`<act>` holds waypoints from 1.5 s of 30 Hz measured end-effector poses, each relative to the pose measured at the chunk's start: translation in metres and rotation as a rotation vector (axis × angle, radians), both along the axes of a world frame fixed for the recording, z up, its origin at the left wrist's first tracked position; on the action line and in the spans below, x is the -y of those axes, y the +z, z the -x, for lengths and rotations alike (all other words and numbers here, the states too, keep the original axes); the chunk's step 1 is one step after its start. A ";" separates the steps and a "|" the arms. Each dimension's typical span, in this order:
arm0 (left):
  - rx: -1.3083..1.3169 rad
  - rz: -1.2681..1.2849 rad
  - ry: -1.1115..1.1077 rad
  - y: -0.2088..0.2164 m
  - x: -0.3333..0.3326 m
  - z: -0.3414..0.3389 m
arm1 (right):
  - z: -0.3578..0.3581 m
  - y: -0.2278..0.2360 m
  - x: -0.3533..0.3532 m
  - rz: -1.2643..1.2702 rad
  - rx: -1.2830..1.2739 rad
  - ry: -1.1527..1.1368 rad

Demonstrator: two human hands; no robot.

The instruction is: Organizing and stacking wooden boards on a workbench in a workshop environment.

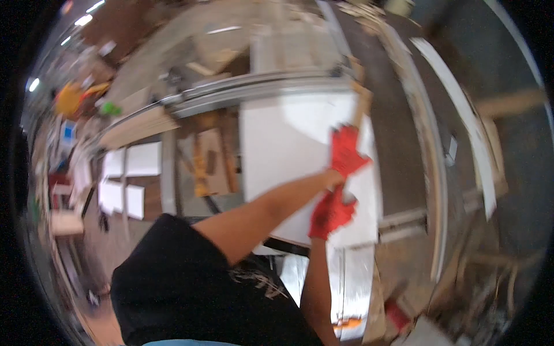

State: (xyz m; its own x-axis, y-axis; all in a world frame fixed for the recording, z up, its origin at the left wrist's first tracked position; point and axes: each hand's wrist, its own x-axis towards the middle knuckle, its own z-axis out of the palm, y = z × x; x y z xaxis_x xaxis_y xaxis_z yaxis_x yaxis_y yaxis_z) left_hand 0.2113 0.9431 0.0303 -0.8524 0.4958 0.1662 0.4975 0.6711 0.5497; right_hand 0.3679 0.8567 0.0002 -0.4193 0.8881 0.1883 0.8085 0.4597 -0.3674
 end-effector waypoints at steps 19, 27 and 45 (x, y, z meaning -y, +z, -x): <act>0.154 0.022 -0.085 0.009 -0.006 -0.013 | -0.003 0.037 0.002 0.025 0.099 0.046; 0.083 0.029 -0.057 0.002 -0.009 -0.012 | -0.002 0.032 0.002 -0.026 0.072 0.054; 0.120 0.010 -0.071 0.003 -0.009 -0.009 | 0.000 0.036 0.001 0.003 0.065 0.058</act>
